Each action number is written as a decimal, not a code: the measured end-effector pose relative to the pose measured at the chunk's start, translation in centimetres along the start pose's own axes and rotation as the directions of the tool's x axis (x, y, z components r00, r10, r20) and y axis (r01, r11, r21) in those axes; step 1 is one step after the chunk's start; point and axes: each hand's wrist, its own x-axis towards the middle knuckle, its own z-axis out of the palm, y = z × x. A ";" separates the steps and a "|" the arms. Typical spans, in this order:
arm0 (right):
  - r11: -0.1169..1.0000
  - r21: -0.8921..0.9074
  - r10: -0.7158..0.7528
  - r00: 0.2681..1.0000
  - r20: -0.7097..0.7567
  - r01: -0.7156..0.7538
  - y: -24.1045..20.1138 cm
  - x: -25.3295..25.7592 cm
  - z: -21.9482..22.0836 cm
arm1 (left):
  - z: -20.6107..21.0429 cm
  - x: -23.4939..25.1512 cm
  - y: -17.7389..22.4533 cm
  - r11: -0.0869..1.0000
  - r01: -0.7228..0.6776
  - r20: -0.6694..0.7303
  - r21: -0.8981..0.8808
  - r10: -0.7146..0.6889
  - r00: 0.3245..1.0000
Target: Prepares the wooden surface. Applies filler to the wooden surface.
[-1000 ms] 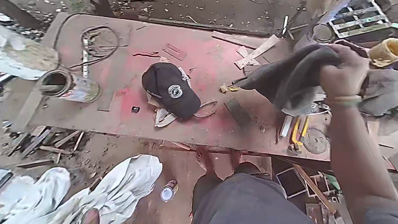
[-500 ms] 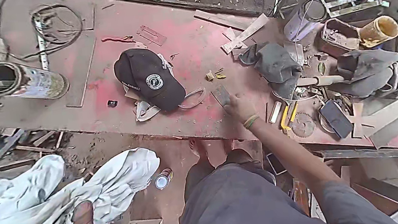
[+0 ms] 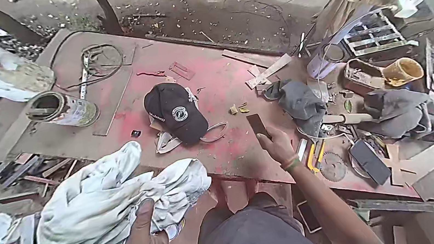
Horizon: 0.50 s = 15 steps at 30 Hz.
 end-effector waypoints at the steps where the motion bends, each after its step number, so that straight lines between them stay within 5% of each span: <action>1: 0.988 -0.076 -0.150 0.965 -0.215 0.136 0.0 -1.4 -0.5 | 0.9 -0.4 0.2 1.000 -0.018 0.042 -0.020 0.019 0.999; 3: 0.918 -0.243 -0.397 0.749 -0.531 0.315 1.0 -2.0 -0.3 | 2.4 -1.0 0.2 0.997 -0.063 0.117 -0.046 0.069 0.991; 4: 0.901 -0.314 -0.428 0.722 -0.543 0.298 2.3 -1.8 0.3 | 2.9 -1.2 0.1 0.995 -0.086 0.138 -0.057 0.093 0.986; 6: 0.902 -0.423 -0.199 0.956 -0.216 0.092 4.8 -0.8 1.1 | 4.0 -1.8 -0.1 0.990 -0.111 0.165 -0.083 0.123 0.979; 7: 0.886 -0.464 -0.013 1.000 -0.010 0.007 5.4 0.0 0.9 | 4.5 -2.3 -0.2 0.990 -0.107 0.182 -0.095 0.123 0.976; 8: 0.867 -0.499 0.037 0.998 0.056 -0.004 5.6 0.5 0.8 | 4.9 -2.7 -0.2 0.990 -0.102 0.204 -0.094 0.119 0.972; 11: 0.854 -0.506 -0.308 0.899 -0.312 0.117 6.0 0.0 1.6 | 6.0 -3.6 -0.4 0.993 -0.087 0.250 -0.074 0.103 0.963; 12: 0.871 -0.487 -0.257 0.910 -0.325 0.072 6.3 0.0 1.8 | 6.3 -3.9 -0.5 0.994 -0.081 0.267 -0.067 0.096 0.959; 14: 0.887 -0.442 0.121 0.991 -0.053 -0.132 6.2 0.9 0.7 | 7.8 -4.4 -0.7 0.993 -0.071 0.313 -0.093 0.097 0.945; 15: 0.882 -0.438 0.182 0.983 -0.018 -0.171 6.2 1.4 0.2 | 8.8 -4.5 -0.7 0.992 -0.066 0.336 -0.109 0.099 0.937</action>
